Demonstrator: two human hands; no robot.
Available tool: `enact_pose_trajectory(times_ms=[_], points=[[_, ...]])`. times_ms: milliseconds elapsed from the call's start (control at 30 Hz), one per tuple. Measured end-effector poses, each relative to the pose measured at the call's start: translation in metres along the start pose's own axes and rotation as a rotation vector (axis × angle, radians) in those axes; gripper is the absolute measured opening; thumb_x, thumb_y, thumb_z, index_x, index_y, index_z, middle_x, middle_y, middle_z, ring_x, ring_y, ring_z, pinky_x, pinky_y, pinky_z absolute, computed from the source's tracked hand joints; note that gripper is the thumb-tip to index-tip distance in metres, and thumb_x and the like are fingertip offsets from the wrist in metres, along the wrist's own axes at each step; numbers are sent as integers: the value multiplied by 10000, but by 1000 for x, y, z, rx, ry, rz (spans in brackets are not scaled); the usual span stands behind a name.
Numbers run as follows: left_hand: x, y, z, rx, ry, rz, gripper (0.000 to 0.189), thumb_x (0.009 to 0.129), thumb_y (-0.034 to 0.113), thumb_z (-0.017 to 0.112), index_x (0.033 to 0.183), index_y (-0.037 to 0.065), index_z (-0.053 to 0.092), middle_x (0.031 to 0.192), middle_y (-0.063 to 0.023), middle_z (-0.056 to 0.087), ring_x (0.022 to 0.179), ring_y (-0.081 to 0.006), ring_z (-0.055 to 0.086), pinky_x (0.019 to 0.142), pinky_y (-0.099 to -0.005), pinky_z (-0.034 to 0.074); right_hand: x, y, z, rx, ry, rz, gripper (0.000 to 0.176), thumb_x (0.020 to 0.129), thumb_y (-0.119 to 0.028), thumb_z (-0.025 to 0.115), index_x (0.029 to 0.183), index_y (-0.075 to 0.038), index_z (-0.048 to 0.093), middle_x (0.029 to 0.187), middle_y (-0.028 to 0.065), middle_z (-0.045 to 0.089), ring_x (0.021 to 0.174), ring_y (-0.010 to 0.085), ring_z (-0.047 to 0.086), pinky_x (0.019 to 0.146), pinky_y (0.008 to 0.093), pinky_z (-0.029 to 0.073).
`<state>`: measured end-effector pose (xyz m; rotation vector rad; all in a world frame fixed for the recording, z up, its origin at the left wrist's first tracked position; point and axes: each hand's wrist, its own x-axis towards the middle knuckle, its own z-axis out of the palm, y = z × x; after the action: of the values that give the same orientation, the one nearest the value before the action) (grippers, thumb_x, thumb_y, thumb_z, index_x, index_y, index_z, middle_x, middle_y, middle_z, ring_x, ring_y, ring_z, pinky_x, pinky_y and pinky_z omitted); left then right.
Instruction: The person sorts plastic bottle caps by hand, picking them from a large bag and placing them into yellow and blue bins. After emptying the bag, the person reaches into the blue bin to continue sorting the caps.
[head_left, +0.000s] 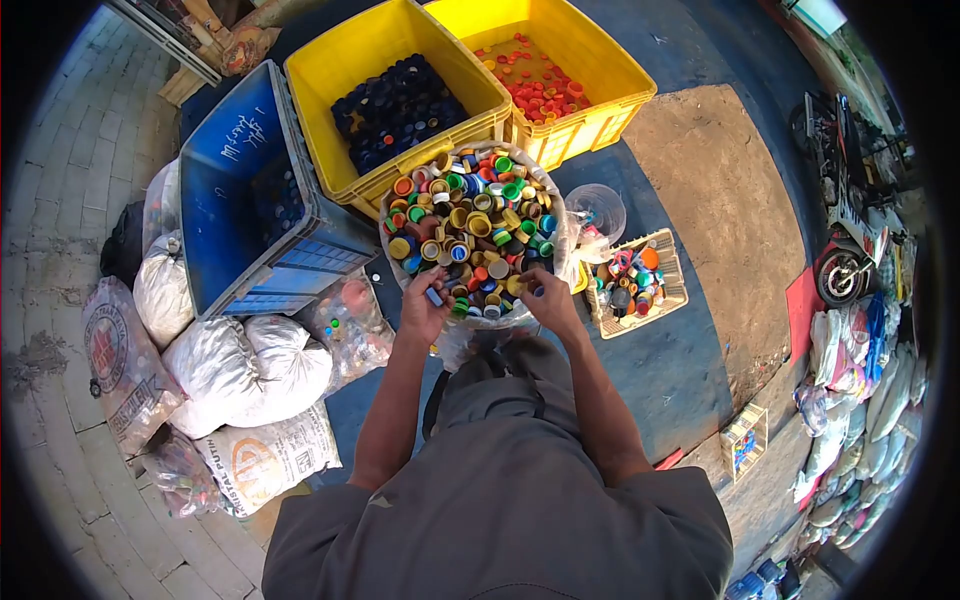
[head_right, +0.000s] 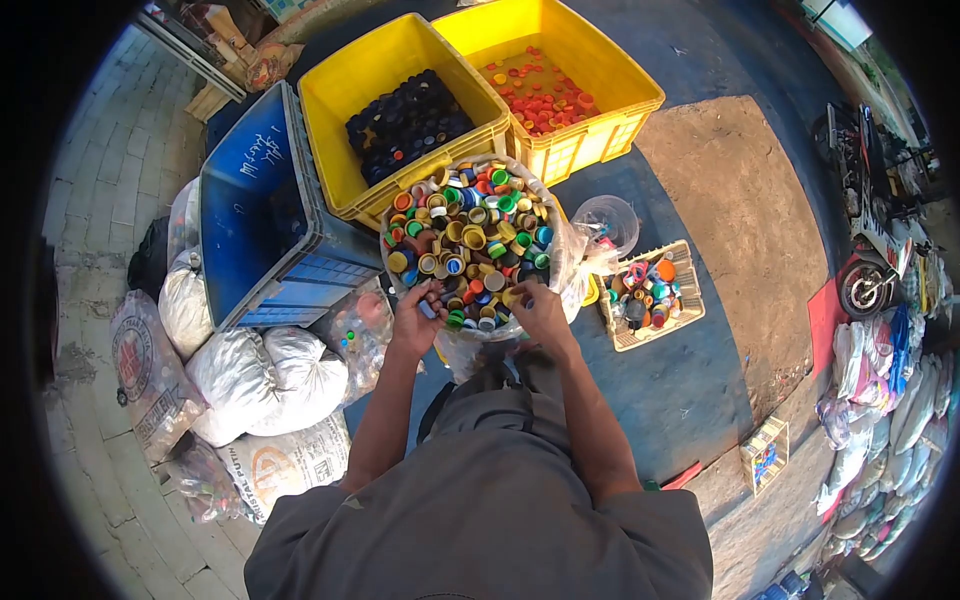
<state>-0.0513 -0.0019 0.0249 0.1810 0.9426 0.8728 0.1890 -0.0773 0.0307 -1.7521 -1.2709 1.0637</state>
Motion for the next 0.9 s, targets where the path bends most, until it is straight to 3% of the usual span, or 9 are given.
enact_pose_trajectory(times_ms=[33,67,233,367,500,700,733,833,900], points=[[-1,1,-1,76,10,18,137,869,146,652,963,64,595,758,15,545,672,-98,500,606,-269,414,-4,-10,3,-316,-10,-146,190,775,-144,618,912,-22,668,966,183,640,844,358,640,792,474,514],[-4,-1,-2,182,40,43,139,858,142,671,953,69,601,743,23,535,644,-89,480,585,-263,394,-12,-22,8,-450,-50,38,176,769,-175,635,894,-70,702,1014,210,628,915,396,629,809,486,507],[-13,-7,-1,803,75,321,177,812,95,736,946,60,626,700,46,500,571,-76,444,530,-249,376,-12,-31,35,-551,-100,121,194,772,-178,607,904,-70,699,994,186,645,936,380,642,804,484,512],[-25,-5,-1,1462,-191,671,283,750,50,731,1021,47,650,841,-90,665,758,-243,659,672,-347,502,-4,-29,49,-561,-105,121,224,759,-171,623,944,-57,680,963,193,657,922,382,646,789,488,510],[-25,-15,-3,1704,-257,691,272,748,95,720,1014,68,671,953,-122,682,872,-323,661,737,-406,524,5,-18,52,-519,-141,102,259,740,-160,654,970,-40,655,946,203,663,894,390,646,771,496,506],[-25,-20,4,1719,-194,690,290,774,208,722,1041,105,677,1052,-108,639,884,-349,654,747,-444,525,16,-9,31,-23,12,-1,235,764,-79,711,966,10,631,881,166,683,839,274,673,746,397,525],[-26,-21,7,1775,-172,639,302,778,245,727,1038,99,678,1062,-123,623,884,-359,653,748,-450,524,18,-6,27,140,2,57,244,790,-77,729,988,17,621,889,125,686,815,191,657,721,338,527],[-31,-21,17,1905,-95,497,368,784,348,740,1029,79,680,1083,-164,583,884,-384,651,754,-466,522,24,-1,22,245,88,50,250,828,-108,719,1016,15,609,893,86,676,755,171,644,678,310,527],[-31,-23,25,1937,-48,424,430,778,407,748,1021,59,682,1083,-186,567,885,-394,651,758,-474,521,21,1,15,595,2,226,238,858,-130,705,1028,-28,573,903,46,662,674,119,589,559,240,456]])
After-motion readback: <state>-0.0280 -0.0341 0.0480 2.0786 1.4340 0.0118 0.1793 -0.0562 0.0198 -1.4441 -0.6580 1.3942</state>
